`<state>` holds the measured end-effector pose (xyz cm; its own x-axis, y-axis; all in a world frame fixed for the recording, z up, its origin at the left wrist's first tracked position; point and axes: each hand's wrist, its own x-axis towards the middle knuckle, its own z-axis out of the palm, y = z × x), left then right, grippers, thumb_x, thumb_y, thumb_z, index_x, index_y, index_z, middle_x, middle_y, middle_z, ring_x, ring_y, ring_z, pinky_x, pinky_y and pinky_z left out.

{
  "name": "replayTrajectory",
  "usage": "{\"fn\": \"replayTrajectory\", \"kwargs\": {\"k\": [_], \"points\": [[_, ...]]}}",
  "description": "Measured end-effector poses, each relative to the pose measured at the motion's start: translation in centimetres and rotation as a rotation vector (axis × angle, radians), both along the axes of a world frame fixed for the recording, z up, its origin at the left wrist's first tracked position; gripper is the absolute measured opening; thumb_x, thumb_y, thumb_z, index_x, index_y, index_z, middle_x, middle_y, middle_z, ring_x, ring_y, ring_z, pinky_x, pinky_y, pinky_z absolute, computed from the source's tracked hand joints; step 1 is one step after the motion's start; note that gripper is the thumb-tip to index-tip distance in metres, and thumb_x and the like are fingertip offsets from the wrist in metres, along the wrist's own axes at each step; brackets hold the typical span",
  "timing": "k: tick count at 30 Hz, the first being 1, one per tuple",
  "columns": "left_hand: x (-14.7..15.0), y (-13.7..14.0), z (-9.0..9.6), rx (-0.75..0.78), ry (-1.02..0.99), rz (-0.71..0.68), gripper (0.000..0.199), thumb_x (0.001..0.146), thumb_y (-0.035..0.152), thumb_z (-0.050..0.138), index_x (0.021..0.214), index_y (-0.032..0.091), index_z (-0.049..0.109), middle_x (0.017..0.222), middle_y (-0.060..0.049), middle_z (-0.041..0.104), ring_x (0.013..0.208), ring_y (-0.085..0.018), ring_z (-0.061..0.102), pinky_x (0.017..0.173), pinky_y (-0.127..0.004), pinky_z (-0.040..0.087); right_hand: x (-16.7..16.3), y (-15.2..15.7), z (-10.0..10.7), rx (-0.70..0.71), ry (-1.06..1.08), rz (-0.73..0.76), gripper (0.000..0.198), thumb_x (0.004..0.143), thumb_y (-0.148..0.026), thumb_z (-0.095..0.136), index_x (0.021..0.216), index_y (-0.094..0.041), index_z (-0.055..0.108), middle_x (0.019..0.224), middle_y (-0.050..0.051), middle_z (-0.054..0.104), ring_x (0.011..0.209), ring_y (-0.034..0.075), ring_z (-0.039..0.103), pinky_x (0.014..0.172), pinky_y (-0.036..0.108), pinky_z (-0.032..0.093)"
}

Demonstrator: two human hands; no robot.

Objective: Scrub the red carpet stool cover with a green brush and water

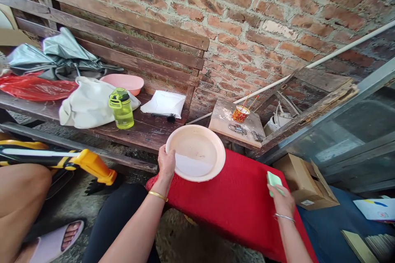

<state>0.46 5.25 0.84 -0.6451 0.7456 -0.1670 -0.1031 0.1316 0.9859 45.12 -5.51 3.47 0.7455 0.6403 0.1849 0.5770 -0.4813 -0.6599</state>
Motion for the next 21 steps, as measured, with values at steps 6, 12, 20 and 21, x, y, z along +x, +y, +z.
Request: {"fn": "replayTrajectory", "kwargs": {"k": [6,12,20,21], "points": [[-0.1,-0.1,0.1,-0.001,-0.008,-0.011,0.031,0.069,0.018,0.06,0.1,0.02,0.062,0.084,0.001,0.061,0.082,-0.018,0.06,0.084,-0.035,0.051,-12.2,6.7,-3.8,0.043,0.082,0.441,0.042,0.056,-0.053,0.071,0.087,-0.025,0.073,0.091,0.003,0.064,0.089,0.024,0.061,0.085,0.037,0.048],[-0.2,0.0,-0.5,0.013,-0.027,-0.012,0.034,0.068,0.019,0.061,0.102,0.02,0.061,0.084,0.002,0.061,0.08,-0.017,0.06,0.081,-0.034,0.052,-9.5,7.5,-3.6,0.021,0.092,0.451,0.036,0.05,-0.047,0.073,0.079,-0.027,0.073,0.094,0.001,0.061,0.091,0.023,0.06,0.089,0.036,0.046],[-0.2,-0.1,-0.5,0.013,-0.029,-0.02,0.034,0.069,0.02,0.061,0.103,0.019,0.06,0.085,0.001,0.061,0.081,-0.017,0.06,0.081,-0.034,0.052,5.9,0.0,1.2,-0.121,0.032,-0.181,0.028,0.053,-0.051,0.067,0.055,-0.026,0.054,0.063,0.012,0.056,0.081,0.039,0.058,0.073,0.055,0.044],[-0.2,-0.1,-0.5,0.019,-0.029,-0.02,0.034,0.069,0.02,0.06,0.103,0.019,0.06,0.086,0.001,0.061,0.081,-0.017,0.061,0.081,-0.034,0.052,6.2,-0.1,1.4,-0.119,0.015,-0.199,0.028,0.053,-0.051,0.067,0.054,-0.026,0.053,0.061,0.012,0.056,0.079,0.039,0.058,0.071,0.055,0.044]]}}
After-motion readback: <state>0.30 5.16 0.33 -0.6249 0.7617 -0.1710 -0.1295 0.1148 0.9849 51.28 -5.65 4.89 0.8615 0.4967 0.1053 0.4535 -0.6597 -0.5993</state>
